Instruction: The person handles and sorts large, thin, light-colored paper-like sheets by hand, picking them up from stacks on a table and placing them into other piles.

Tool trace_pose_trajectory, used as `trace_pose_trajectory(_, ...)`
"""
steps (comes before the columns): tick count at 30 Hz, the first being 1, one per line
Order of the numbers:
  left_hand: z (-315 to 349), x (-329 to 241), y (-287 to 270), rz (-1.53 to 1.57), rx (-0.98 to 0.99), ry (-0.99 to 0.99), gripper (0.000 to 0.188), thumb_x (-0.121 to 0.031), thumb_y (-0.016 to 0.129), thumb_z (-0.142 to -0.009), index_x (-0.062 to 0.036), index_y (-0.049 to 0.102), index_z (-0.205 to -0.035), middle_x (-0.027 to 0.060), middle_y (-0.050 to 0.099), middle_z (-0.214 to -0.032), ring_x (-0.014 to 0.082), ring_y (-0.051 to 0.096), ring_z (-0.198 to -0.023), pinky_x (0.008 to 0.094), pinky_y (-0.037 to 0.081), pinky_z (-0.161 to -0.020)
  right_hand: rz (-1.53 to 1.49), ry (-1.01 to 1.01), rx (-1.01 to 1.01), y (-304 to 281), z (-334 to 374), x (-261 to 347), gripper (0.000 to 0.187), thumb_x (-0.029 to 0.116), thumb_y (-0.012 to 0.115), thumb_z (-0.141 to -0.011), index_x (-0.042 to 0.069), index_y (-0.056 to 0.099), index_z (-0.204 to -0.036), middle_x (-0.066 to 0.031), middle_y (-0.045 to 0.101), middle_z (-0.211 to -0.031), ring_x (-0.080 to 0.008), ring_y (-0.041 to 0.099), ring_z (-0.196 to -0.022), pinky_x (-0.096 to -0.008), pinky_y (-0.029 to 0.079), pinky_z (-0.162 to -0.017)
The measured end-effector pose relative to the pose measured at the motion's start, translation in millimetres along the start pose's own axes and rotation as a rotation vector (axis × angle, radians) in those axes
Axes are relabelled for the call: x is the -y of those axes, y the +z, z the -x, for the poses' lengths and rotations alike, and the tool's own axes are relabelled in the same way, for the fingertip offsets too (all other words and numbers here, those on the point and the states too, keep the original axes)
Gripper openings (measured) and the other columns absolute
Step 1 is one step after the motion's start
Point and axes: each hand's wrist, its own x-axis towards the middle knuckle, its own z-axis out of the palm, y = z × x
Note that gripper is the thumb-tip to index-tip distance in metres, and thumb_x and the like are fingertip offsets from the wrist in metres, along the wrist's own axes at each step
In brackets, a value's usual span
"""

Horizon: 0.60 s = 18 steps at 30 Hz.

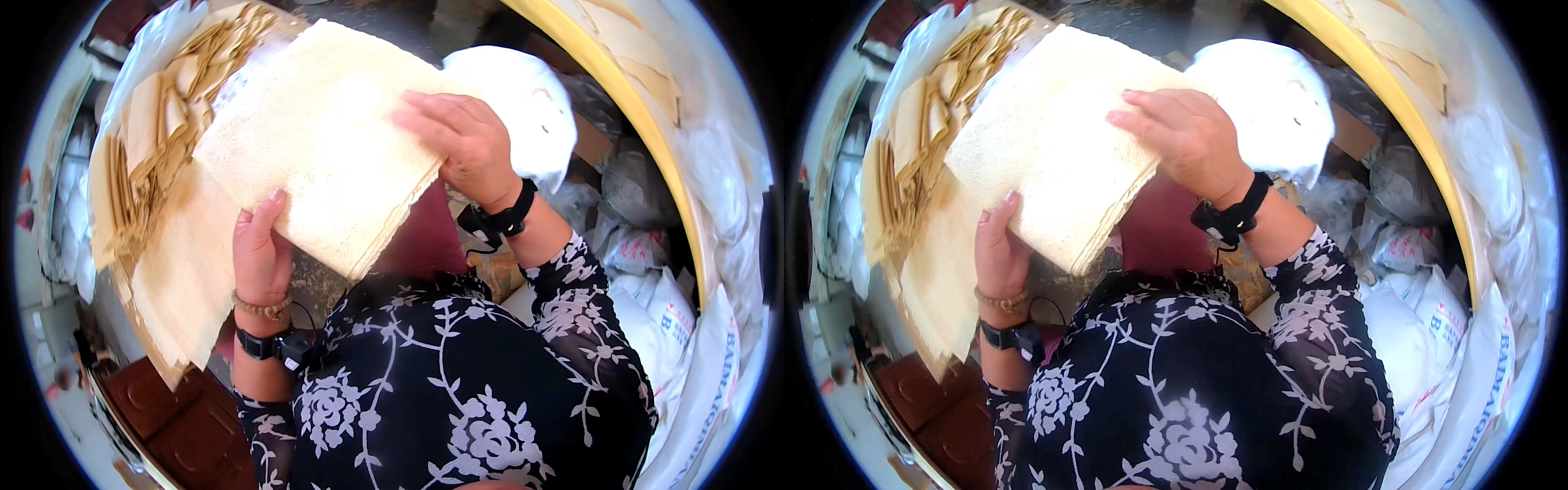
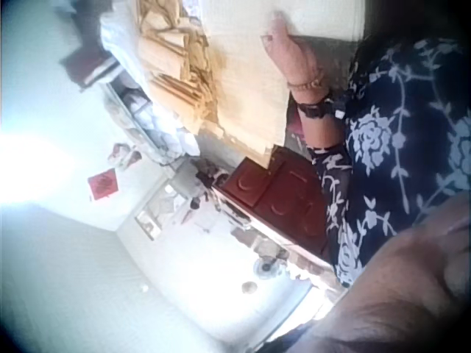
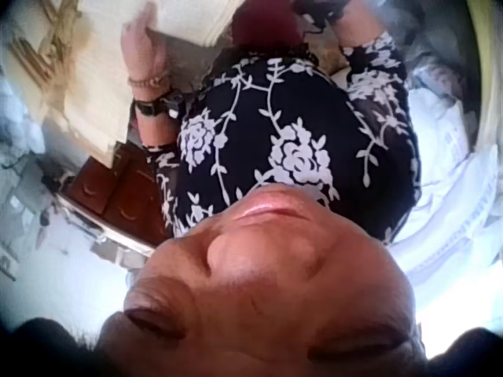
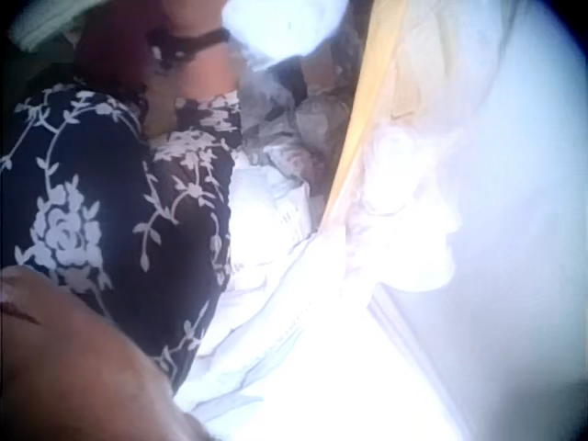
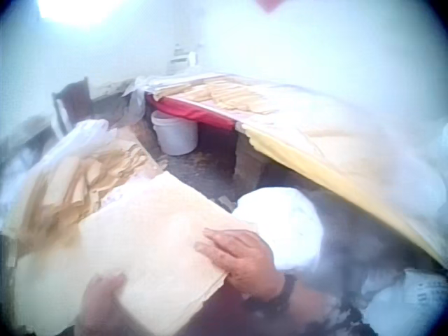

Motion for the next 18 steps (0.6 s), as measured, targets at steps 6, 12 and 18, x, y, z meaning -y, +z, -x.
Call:
trace_pose_trajectory(6,-35.3,-12.0,28.9,0.083,0.243,-0.054,0.037,-0.018,0.052,-0.101,0.0014,0.050,-0.133,0.0120,0.062,-0.124,0.0208,0.063,-0.105,0.0338,0.052,-0.086,-0.118,0.181,-0.019,-5.9,8.2,-16.1,0.033,0.006,0.068,-0.082,0.015,0.073,-0.113,-0.0084,0.071,-0.112,-0.0271,0.069,-0.101,-0.0341,0.055,-0.089)
trace_pose_trajectory(12,-42.2,0.5,36.2,-0.257,0.463,-0.130,0.031,-0.017,0.047,-0.104,-0.0024,0.058,-0.130,0.0096,0.071,-0.110,0.0107,0.065,-0.089,0.0213,0.051,-0.070,-0.366,0.545,-0.318,-38.3,22.0,-49.2,0.033,-0.002,0.062,-0.090,0.003,0.067,-0.123,-0.0129,0.069,-0.119,-0.0193,0.067,-0.106,-0.0289,0.052,-0.092)
trace_pose_trajectory(18,-40.7,12.7,17.0,-0.464,0.461,-0.367,0.030,-0.018,0.051,-0.103,-0.0029,0.060,-0.127,0.0070,0.071,-0.105,0.0074,0.063,-0.083,0.0210,0.051,-0.067,-0.831,0.774,-0.478,-38.3,29.0,-81.8,0.047,0.022,0.037,-0.102,-0.009,0.055,-0.131,-0.0209,0.059,-0.132,-0.0284,0.058,-0.121,-0.0385,0.045,-0.105)
